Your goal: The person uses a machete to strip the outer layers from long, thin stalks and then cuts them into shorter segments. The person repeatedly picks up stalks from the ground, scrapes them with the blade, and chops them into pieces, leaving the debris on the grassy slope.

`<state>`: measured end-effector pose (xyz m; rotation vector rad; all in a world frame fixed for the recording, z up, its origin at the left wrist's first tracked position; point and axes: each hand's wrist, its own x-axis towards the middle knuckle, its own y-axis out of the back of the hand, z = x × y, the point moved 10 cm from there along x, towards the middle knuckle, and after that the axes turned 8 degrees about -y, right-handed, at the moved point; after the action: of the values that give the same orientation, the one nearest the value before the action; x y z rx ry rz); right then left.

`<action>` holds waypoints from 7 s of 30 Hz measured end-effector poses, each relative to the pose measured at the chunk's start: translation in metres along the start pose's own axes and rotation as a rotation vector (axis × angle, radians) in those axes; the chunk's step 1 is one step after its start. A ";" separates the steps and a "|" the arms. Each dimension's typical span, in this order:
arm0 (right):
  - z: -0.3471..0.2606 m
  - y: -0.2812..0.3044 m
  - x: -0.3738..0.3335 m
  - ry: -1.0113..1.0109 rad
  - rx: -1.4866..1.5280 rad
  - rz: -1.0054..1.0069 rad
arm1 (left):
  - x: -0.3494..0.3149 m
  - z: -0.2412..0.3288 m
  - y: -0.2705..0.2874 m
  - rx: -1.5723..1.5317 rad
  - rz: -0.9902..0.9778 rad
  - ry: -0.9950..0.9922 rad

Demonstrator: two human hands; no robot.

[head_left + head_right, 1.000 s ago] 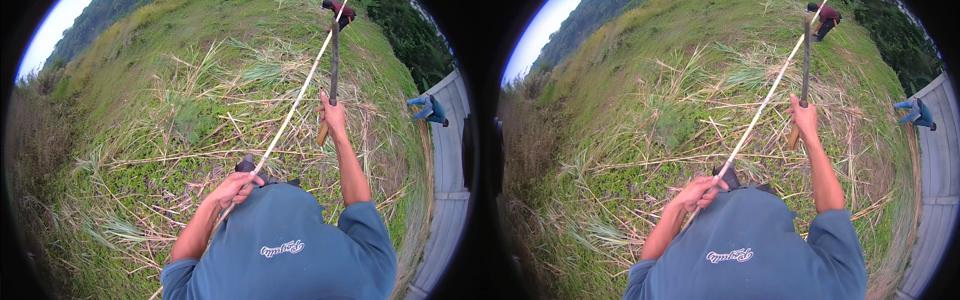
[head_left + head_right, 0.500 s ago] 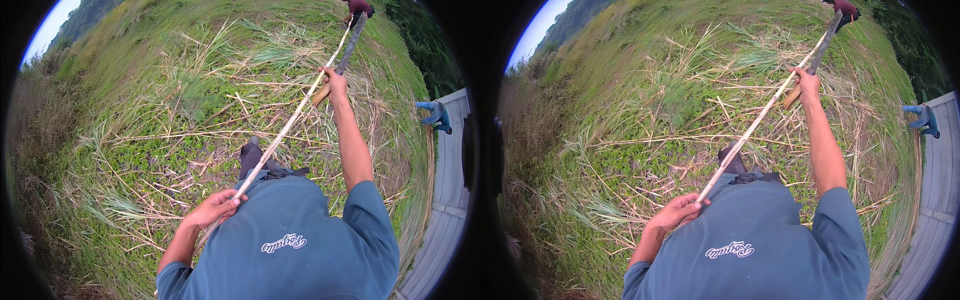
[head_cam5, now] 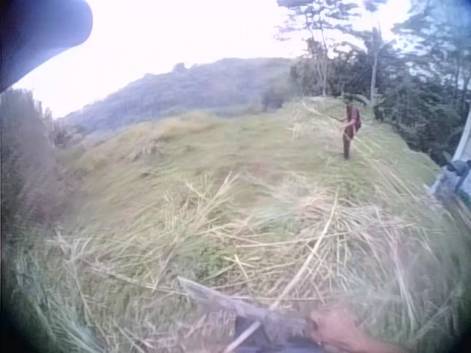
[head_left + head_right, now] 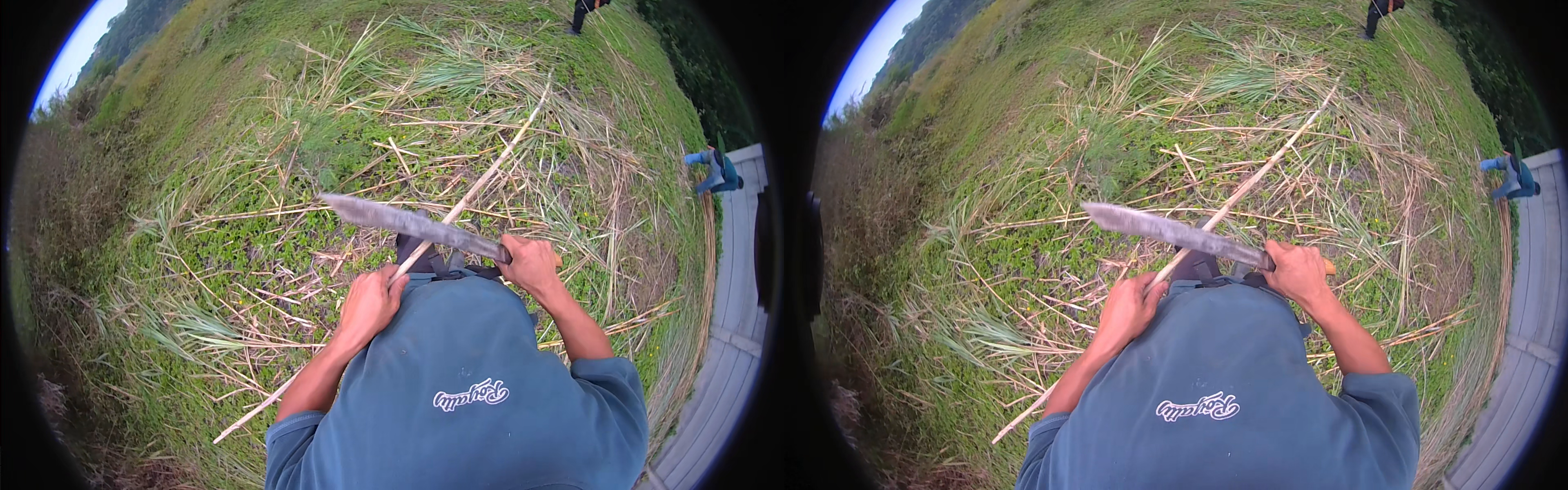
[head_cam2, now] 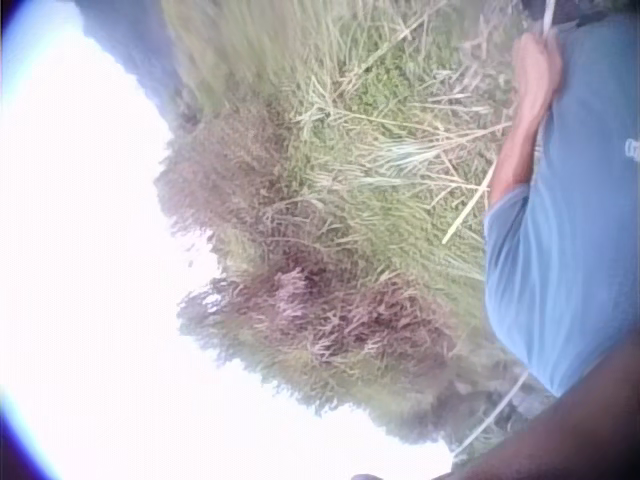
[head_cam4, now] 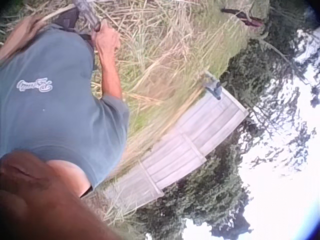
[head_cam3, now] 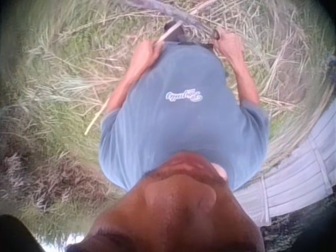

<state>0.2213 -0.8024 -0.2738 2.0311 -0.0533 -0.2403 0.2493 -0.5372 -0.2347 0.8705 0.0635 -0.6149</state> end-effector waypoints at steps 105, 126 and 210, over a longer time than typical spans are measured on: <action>0.131 -0.081 -0.021 -0.424 0.282 0.013 | 0.010 -0.007 0.090 0.069 -0.097 0.300; 0.128 -0.049 -0.028 -0.489 0.175 -0.041 | -0.025 -0.027 0.065 -0.337 -0.155 0.370; -0.006 -0.155 -0.012 -0.477 0.555 0.119 | -0.030 -0.102 0.131 0.667 0.212 -0.230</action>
<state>0.2008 -0.7250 -0.4071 2.4604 -0.5932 -0.6908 0.3134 -0.3845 -0.2011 1.4201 -0.4613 -0.5363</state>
